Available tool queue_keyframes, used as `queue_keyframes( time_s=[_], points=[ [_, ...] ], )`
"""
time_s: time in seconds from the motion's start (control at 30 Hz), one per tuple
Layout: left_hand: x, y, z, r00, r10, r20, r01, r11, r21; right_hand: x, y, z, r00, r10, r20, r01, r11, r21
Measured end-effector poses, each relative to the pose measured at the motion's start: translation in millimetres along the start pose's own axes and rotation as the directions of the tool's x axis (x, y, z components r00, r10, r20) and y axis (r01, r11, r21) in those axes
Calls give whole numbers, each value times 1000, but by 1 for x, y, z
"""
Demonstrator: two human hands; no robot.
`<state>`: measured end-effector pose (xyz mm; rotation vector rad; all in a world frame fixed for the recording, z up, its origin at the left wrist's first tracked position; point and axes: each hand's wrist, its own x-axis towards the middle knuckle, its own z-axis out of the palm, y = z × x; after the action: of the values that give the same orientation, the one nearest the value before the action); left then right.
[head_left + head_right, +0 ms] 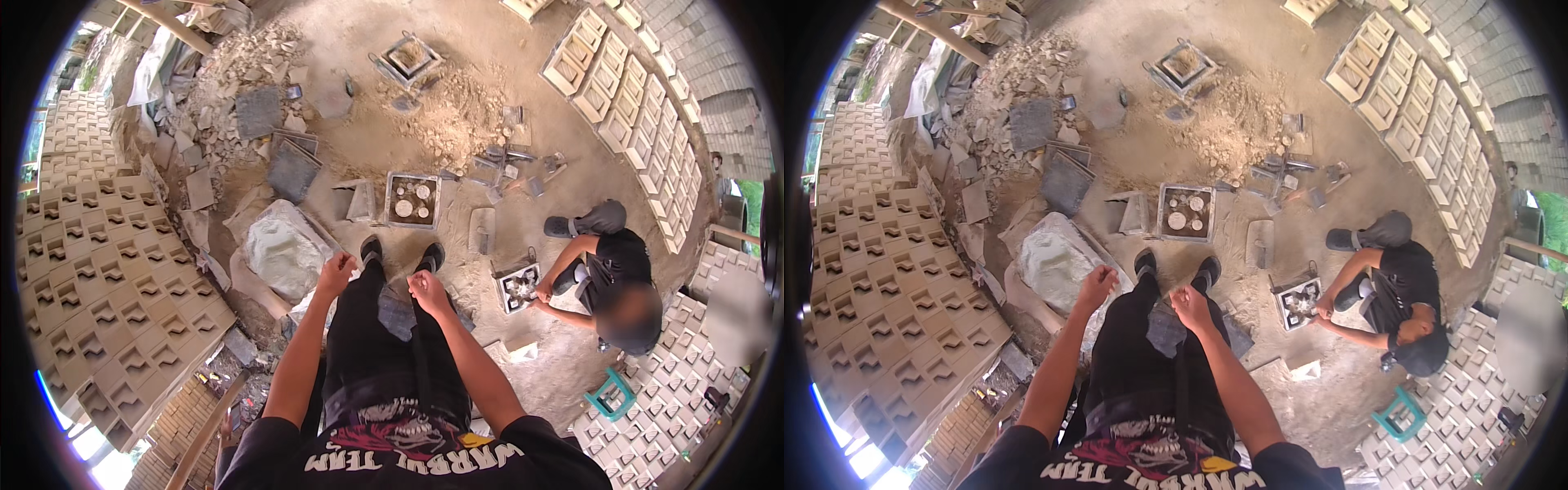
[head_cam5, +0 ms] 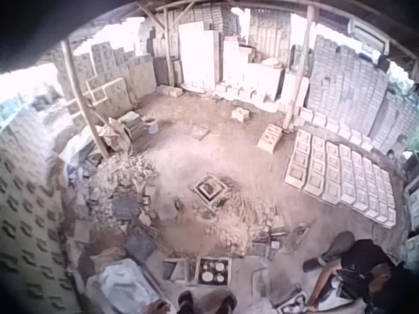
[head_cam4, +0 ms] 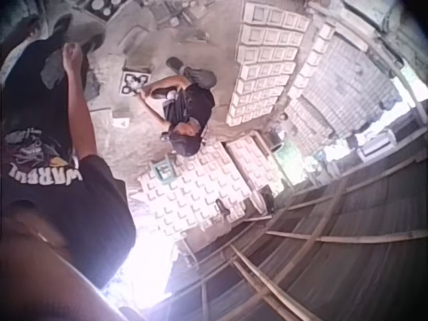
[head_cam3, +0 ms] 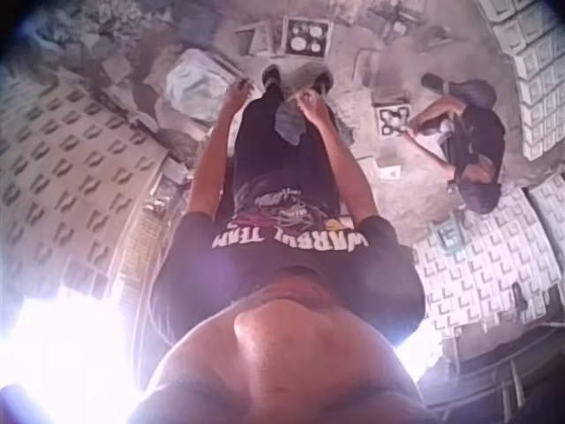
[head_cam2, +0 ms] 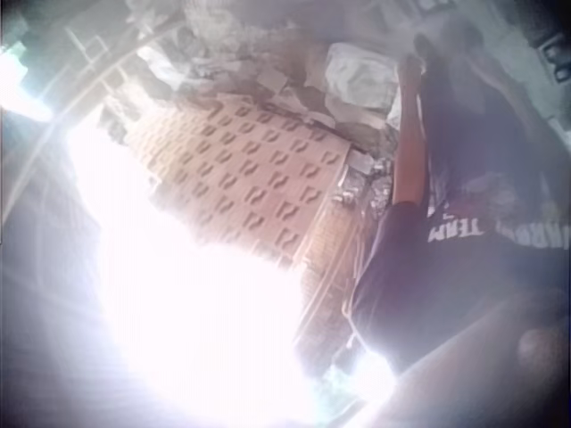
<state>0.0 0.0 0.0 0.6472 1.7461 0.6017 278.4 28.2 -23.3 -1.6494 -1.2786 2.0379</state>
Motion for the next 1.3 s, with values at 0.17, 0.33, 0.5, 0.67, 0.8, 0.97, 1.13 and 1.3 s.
queue_keyframes(
  time_s=[0.17, 0.33, 0.5, 0.67, 0.8, 0.97, 1.13, 1.3],
  points=[
    [155, -7, 76, 991, 113, -70, -120, 987, -103, 171, 46, -78, 985, -154, -82, 142, 981, -133],
    [254, -84, 142, 951, 303, 65, -310, 936, 165, 282, 138, -135, 974, -112, -198, 17, 904, -427],
    [383, -110, 193, 746, 607, 275, -665, 657, 354, 437, 214, -234, 933, -288, -217, -18, 565, -825],
    [456, -107, 217, 589, 733, 341, -773, 388, 502, 506, 207, -244, 902, -375, -212, -32, 433, -901],
    [503, -93, 232, 533, 760, 373, -790, 288, 541, 553, 169, -262, 804, -575, -150, -13, 236, -972],
    [531, -85, 255, 426, 811, 401, -837, 185, 515, 575, 167, -310, 735, -586, -342, -167, 332, -928],
    [553, -81, 278, 423, 835, 353, -843, 220, 490, 591, 185, -328, 756, -575, -312, -186, 268, -945],
    [578, -68, 307, 416, 848, 328, -867, 260, 426, 613, 191, -368, 727, -594, -345, -208, 288, -935]
  ],
)
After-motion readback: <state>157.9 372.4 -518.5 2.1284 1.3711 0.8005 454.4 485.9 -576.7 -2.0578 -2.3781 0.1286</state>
